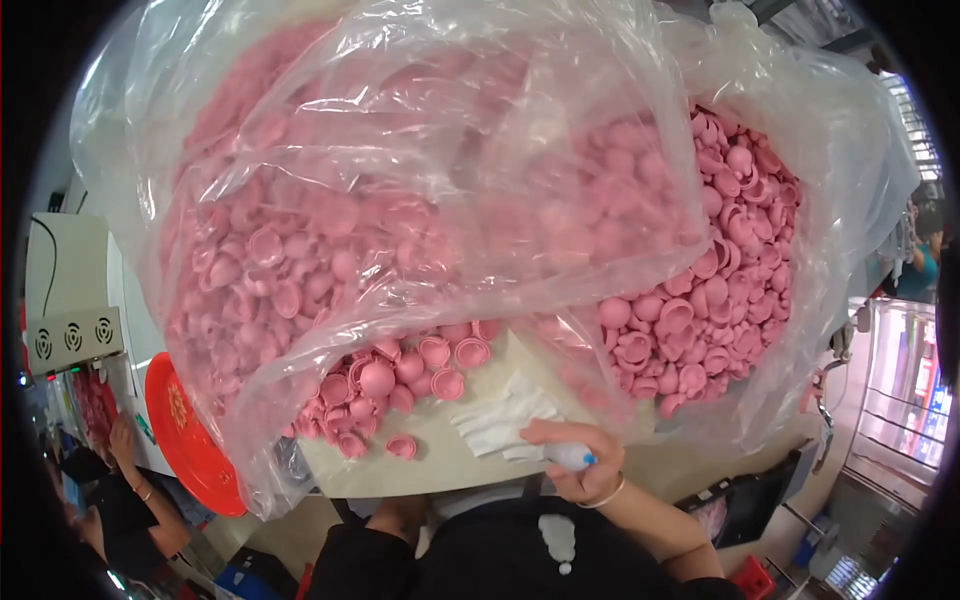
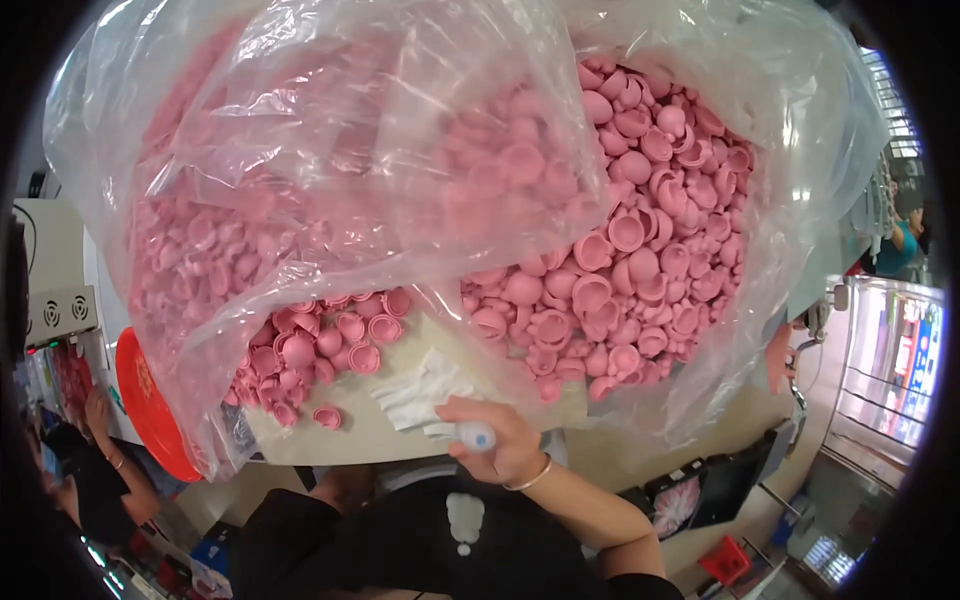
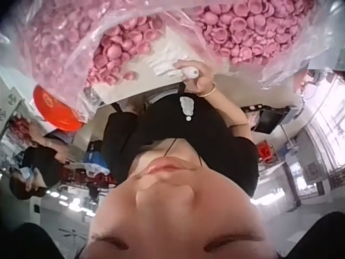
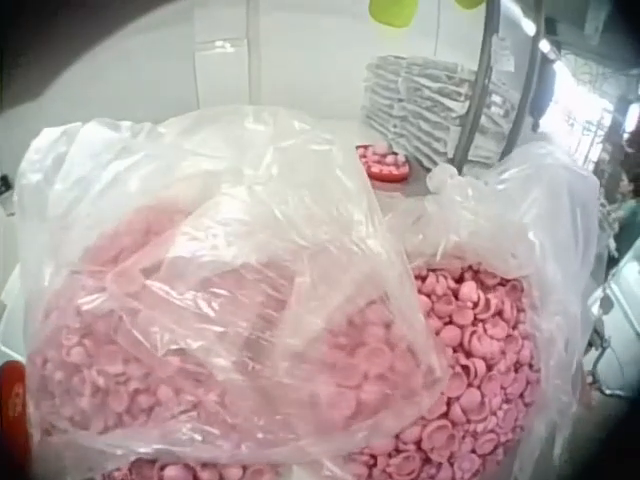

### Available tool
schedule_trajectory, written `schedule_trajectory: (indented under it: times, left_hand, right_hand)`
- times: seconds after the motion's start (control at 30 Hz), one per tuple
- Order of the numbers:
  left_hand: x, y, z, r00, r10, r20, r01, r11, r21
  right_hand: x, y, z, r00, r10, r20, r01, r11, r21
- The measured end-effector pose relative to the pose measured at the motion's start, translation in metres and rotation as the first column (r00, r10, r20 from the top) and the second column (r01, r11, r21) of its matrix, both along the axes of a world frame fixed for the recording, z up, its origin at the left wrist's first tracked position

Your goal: The person assembles plastic toys by applying glue from a bottle to casing pieces, pressing the parts together by hand, wiping them with a cloth, and placing the assembled toys onto a tray.

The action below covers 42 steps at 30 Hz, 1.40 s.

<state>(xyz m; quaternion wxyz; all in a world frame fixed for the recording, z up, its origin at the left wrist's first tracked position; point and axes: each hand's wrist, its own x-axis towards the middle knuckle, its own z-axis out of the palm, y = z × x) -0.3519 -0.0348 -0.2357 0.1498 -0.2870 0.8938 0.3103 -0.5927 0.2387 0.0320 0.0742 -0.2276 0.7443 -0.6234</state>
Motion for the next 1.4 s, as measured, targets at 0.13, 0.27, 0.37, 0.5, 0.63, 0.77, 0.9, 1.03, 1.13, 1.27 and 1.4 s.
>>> schedule_trajectory:
  times: [0.13, 0.27, 0.37, 0.5, 0.63, 0.77, 0.9, 1.03, 1.13, 1.27, 1.4]
  left_hand:
    - [0.008, -0.039, -0.010, 0.977, -0.203, 0.071, 0.205, 0.978, -0.030]
    - [0.021, -0.077, -0.054, 0.913, -0.384, 0.137, 0.400, 0.909, -0.120]
    - [-0.021, -0.081, -0.070, 0.846, -0.483, 0.226, 0.526, 0.827, -0.199]
    - [-0.056, -0.066, -0.067, 0.726, -0.590, 0.354, 0.677, 0.704, -0.215]
    - [-0.047, -0.046, 0.030, 0.757, -0.566, -0.326, 0.408, 0.799, -0.442]
    - [-0.071, 0.019, 0.254, 0.882, -0.238, -0.407, 0.437, 0.740, 0.512]
    - [-0.119, 0.053, 0.299, 0.438, -0.396, -0.807, 0.695, 0.719, 0.024]
    - [-0.199, 0.077, 0.296, 0.471, -0.338, -0.815, 0.517, 0.854, -0.056]
    - [-0.238, 0.098, 0.279, 0.524, -0.402, -0.751, 0.495, 0.861, -0.116]
    - [-0.258, 0.108, 0.279, 0.727, -0.549, -0.413, 0.540, 0.828, -0.151]
    - [-0.261, 0.094, 0.283, 0.688, -0.466, -0.557, 0.494, 0.862, -0.110]
  right_hand:
    - [0.005, 0.006, -0.010, 0.972, -0.067, 0.227, 0.089, 0.992, -0.092]
    - [0.004, 0.000, -0.014, 0.990, -0.036, 0.134, 0.053, 0.990, -0.133]
    - [0.003, -0.009, -0.014, 0.993, -0.089, 0.080, 0.105, 0.969, -0.223]
    - [0.008, -0.011, -0.005, 0.994, -0.108, 0.001, 0.107, 0.987, -0.124]
    - [0.007, -0.004, -0.008, 0.993, -0.076, -0.091, 0.075, 0.997, -0.017]
    - [0.017, -0.006, 0.000, 0.999, -0.014, -0.047, 0.013, 0.999, -0.033]
    - [0.034, 0.012, 0.023, 0.950, 0.015, 0.313, 0.050, 0.979, -0.199]
    - [0.049, 0.018, 0.028, 0.883, 0.146, 0.447, -0.079, 0.983, -0.165]
    - [0.050, 0.013, 0.025, 0.915, 0.091, 0.393, -0.105, 0.994, 0.015]
    - [0.047, 0.013, 0.018, 0.895, 0.097, 0.435, -0.077, 0.995, -0.063]
    - [0.042, 0.013, 0.024, 0.869, 0.091, 0.487, -0.069, 0.996, -0.064]
